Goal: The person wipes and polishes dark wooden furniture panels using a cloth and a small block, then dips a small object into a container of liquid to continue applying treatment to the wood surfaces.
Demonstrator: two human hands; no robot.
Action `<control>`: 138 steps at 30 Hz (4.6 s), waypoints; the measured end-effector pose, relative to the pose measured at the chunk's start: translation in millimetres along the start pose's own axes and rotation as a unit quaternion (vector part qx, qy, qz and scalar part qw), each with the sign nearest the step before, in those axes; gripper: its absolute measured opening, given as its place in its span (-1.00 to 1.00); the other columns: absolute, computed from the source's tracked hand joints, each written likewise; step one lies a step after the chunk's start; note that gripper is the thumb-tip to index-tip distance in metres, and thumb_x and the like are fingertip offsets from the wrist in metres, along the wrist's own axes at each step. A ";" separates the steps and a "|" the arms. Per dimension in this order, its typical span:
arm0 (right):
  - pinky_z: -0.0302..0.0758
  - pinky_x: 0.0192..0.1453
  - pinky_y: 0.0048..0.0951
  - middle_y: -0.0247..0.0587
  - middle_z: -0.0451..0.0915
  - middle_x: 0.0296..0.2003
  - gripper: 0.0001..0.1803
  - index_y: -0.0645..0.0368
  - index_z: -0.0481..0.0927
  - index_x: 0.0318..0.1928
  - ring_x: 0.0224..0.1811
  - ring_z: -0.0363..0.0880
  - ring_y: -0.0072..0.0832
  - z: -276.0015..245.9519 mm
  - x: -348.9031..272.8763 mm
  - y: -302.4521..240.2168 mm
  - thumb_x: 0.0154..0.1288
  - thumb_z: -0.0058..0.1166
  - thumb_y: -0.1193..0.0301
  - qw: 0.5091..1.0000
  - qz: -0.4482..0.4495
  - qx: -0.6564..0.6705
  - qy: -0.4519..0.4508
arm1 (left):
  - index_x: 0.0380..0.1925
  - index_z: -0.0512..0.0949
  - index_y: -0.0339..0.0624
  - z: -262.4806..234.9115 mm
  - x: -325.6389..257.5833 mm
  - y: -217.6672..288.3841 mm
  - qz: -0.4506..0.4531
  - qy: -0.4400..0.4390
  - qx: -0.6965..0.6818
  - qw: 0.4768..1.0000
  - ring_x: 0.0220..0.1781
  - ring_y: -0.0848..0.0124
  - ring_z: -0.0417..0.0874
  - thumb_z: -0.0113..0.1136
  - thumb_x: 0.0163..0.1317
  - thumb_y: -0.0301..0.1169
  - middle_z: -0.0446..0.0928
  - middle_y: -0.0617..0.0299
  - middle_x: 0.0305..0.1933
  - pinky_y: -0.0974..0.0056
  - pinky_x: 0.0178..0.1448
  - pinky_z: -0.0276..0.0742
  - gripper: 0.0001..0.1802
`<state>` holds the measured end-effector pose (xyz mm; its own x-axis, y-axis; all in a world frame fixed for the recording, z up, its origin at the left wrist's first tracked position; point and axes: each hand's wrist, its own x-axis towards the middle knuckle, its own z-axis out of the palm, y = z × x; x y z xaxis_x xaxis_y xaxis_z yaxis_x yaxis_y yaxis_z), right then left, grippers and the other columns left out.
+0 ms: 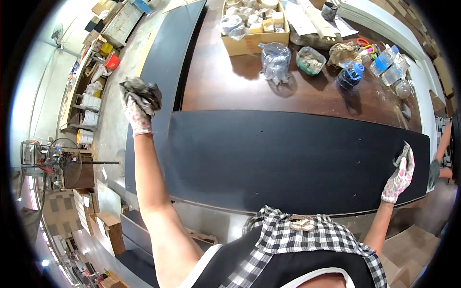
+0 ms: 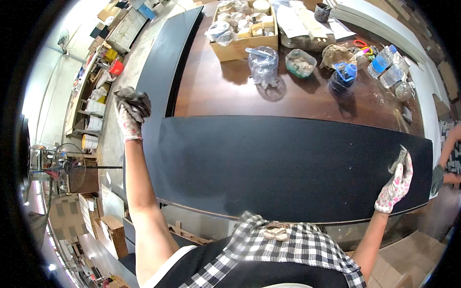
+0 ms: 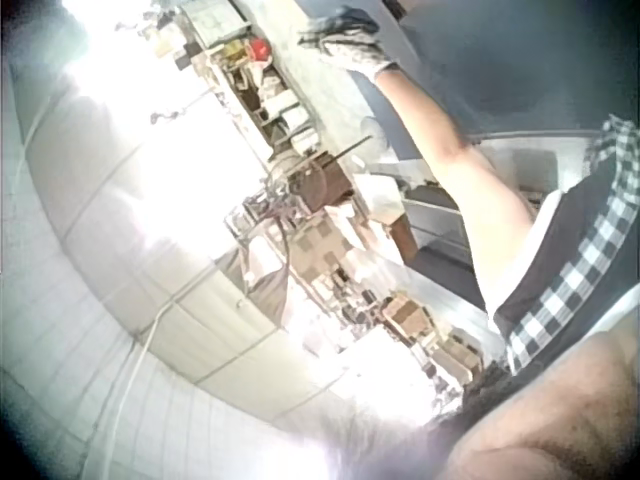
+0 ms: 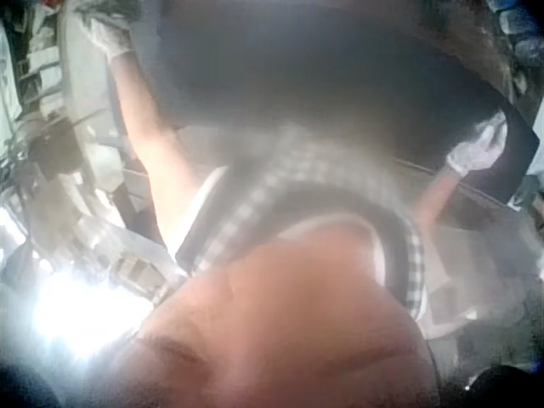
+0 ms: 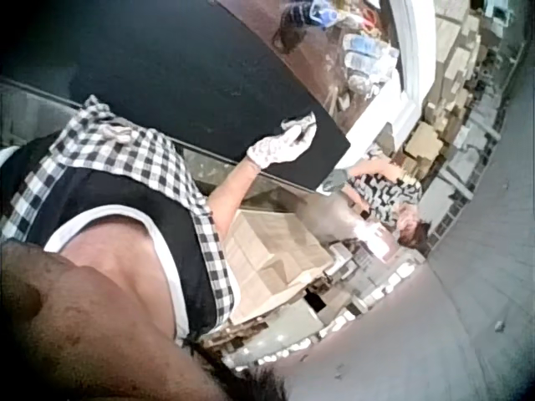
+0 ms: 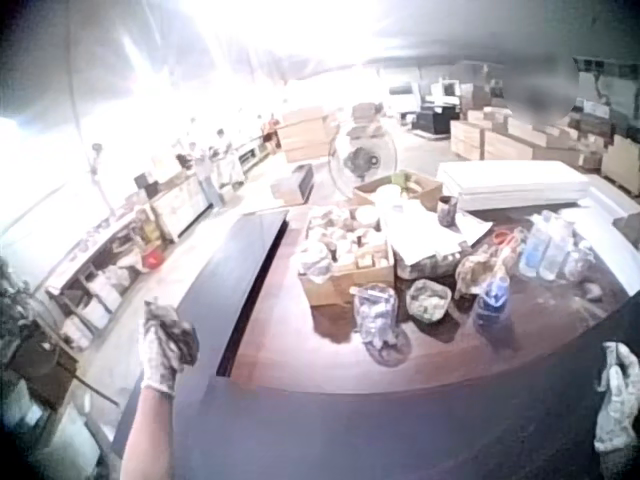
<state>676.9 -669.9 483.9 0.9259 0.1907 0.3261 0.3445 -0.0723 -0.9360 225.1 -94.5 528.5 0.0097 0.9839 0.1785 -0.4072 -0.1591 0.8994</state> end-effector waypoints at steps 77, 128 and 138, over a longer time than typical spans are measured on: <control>0.48 0.08 -0.48 -0.15 0.57 0.09 -0.59 0.29 0.49 0.20 0.04 0.55 -0.48 -296.1 21.0 85.5 0.34 0.05 0.60 0.938 0.102 0.079 0.323 | -0.17 0.58 -0.05 720.7 -585.3 -310.0 0.399 -0.591 0.486 0.505 -0.05 0.13 0.61 0.12 0.23 -0.23 0.60 0.17 -0.12 0.07 -0.10 0.51 -0.76; 0.55 0.03 -0.40 -0.19 0.64 -0.13 -0.69 0.16 0.66 -0.05 -0.11 0.63 -0.40 -368.2 36.7 87.5 0.14 0.29 0.53 0.957 0.015 -0.213 0.198 | -0.03 0.59 -0.01 571.2 -680.2 -206.4 0.303 -0.862 -0.022 0.405 0.23 0.16 0.52 0.48 -0.06 -0.40 0.55 0.21 0.14 0.00 0.25 0.43 -0.49; 0.51 0.09 -0.39 -0.17 0.64 -0.09 -0.68 0.18 0.63 -0.04 -0.02 0.60 -0.37 -376.4 -12.7 115.1 0.16 0.29 0.57 0.935 0.038 -0.188 0.297 | 0.01 0.60 -0.03 729.0 -625.3 -277.8 0.361 -0.744 0.285 0.484 0.17 0.12 0.56 0.19 0.22 -0.30 0.55 0.07 0.12 0.14 0.30 0.43 -0.67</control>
<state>763.0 -1049.1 422.0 0.8346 -0.3977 0.3813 0.2008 -0.4249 -0.8827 997.9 -724.9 458.0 0.8730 -0.4266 0.2362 -0.4812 -0.8320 0.2762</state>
